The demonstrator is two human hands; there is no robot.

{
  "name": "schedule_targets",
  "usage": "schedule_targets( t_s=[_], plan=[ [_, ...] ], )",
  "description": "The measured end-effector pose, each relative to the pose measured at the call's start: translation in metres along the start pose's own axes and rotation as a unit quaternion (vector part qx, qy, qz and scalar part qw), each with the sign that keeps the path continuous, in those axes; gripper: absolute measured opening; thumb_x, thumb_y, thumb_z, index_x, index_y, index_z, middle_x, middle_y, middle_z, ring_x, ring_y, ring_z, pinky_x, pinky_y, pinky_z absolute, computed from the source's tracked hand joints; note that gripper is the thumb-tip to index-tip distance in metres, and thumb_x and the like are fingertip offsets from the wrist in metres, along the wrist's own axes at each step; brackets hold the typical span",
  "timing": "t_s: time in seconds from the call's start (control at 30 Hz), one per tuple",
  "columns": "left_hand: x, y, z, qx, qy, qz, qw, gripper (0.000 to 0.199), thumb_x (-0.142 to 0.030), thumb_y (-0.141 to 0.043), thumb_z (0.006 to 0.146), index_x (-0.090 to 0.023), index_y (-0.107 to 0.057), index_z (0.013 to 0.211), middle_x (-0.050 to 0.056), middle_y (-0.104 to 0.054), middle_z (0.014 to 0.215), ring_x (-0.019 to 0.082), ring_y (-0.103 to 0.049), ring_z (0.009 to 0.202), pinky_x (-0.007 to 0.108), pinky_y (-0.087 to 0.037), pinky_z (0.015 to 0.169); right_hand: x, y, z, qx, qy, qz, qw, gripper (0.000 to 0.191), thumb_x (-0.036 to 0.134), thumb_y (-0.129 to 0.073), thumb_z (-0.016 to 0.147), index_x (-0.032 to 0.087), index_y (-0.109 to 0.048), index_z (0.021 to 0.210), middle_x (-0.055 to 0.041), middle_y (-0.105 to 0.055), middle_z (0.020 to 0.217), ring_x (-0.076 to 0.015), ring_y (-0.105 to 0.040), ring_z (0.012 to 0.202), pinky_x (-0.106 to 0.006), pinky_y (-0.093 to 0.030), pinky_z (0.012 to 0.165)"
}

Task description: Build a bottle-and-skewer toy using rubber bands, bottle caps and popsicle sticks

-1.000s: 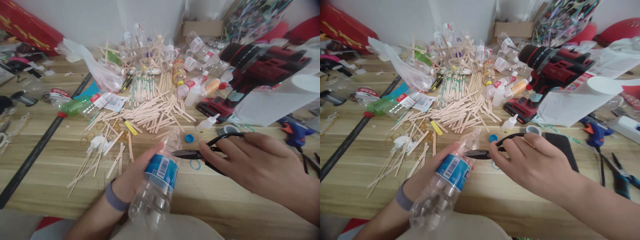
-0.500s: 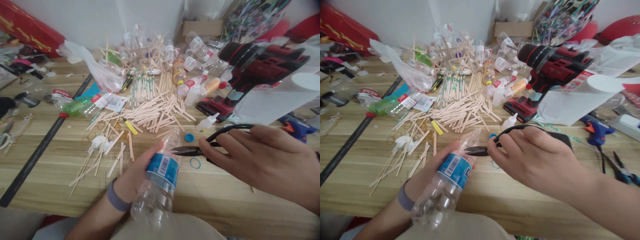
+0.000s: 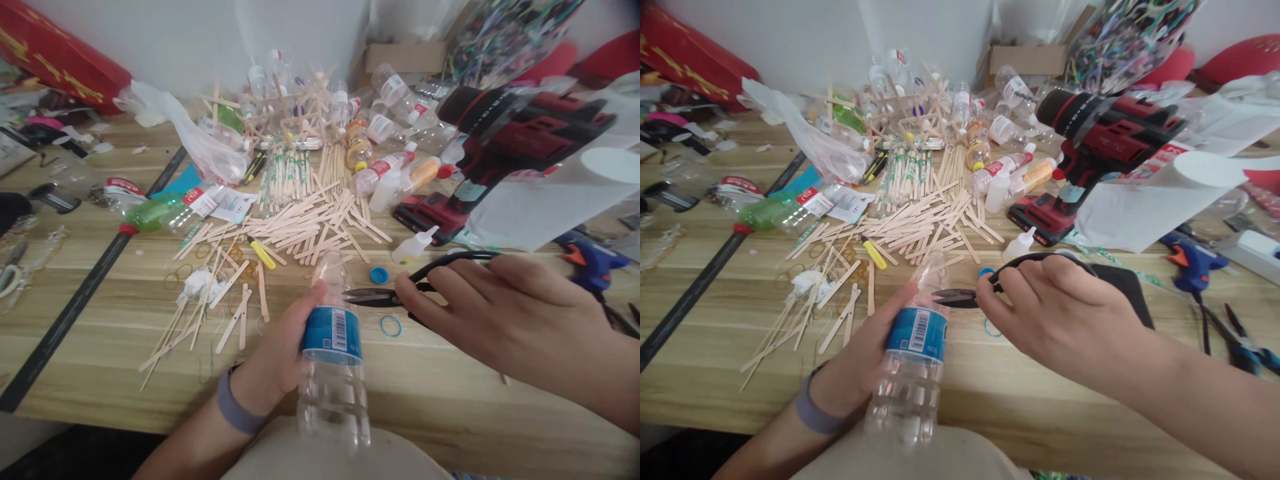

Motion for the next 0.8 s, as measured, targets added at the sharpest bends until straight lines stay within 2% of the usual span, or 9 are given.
schedule_targets(
  t_s=[0.17, 0.33, 0.5, 0.63, 0.8],
  plan=[
    [-0.002, -0.010, -0.004, -0.013, 0.094, -0.073, 0.993, 0.052, -0.053, -0.041, 0.098, -0.013, -0.063, 0.075, -0.001, -0.060, 0.054, 0.009, -0.054, 0.045, 0.022, -0.043, 0.051, -0.002, 0.002, 0.002, -0.017, 0.015, -0.008, 1.000, 0.046, -0.007, -0.033, 0.089, 0.019, -0.071, 0.095, 0.0004, -0.050, 0.055, -0.0197, -0.040, 0.056, -0.034, -0.028, 0.061],
    [0.001, -0.006, -0.003, 0.035, 0.133, -0.091, 0.986, 0.055, -0.060, -0.048, 0.092, -0.011, -0.067, 0.079, 0.002, -0.064, 0.058, 0.011, -0.057, 0.046, 0.021, -0.043, 0.049, -0.005, 0.005, 0.003, -0.023, 0.021, 0.007, 0.999, 0.048, -0.008, -0.030, 0.089, 0.018, -0.070, 0.095, 0.0009, -0.050, 0.053, -0.0197, -0.040, 0.054, -0.034, -0.028, 0.060],
    [0.005, 0.006, 0.001, 0.087, 0.112, -0.039, 0.989, 0.055, -0.064, -0.057, 0.083, -0.010, -0.069, 0.083, 0.005, -0.070, 0.070, 0.012, -0.059, 0.053, 0.021, -0.046, 0.054, -0.005, 0.004, 0.002, -0.033, 0.017, 0.012, 0.999, 0.043, -0.006, -0.032, 0.092, 0.017, -0.068, 0.098, 0.0023, -0.051, 0.052, -0.0194, -0.041, 0.053, -0.033, -0.028, 0.059],
    [0.004, 0.009, 0.002, 0.120, 0.092, -0.034, 0.988, 0.050, -0.061, -0.060, 0.083, -0.012, -0.069, 0.086, 0.006, -0.070, 0.077, 0.014, -0.061, 0.061, 0.022, -0.047, 0.058, -0.004, 0.004, 0.002, -0.031, 0.021, 0.020, 0.999, 0.042, -0.008, -0.032, 0.090, 0.017, -0.065, 0.096, 0.0020, -0.052, 0.054, -0.0196, -0.044, 0.054, -0.033, -0.029, 0.059],
    [0.002, 0.011, 0.001, 0.155, 0.098, -0.031, 0.983, 0.052, -0.060, -0.058, 0.085, -0.010, -0.070, 0.088, 0.008, -0.071, 0.080, 0.014, -0.062, 0.063, 0.021, -0.048, 0.058, -0.005, 0.005, 0.002, -0.035, 0.022, 0.028, 0.999, 0.042, -0.007, -0.032, 0.090, 0.019, -0.065, 0.095, 0.0025, -0.050, 0.055, -0.0191, -0.044, 0.055, -0.033, -0.028, 0.059]
  ],
)
Point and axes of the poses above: each hand's wrist, its own z-axis towards the middle knuckle, its own y-axis out of the back of the hand, x = y × z, the point moved 3 cm from there along z, towards the middle knuckle
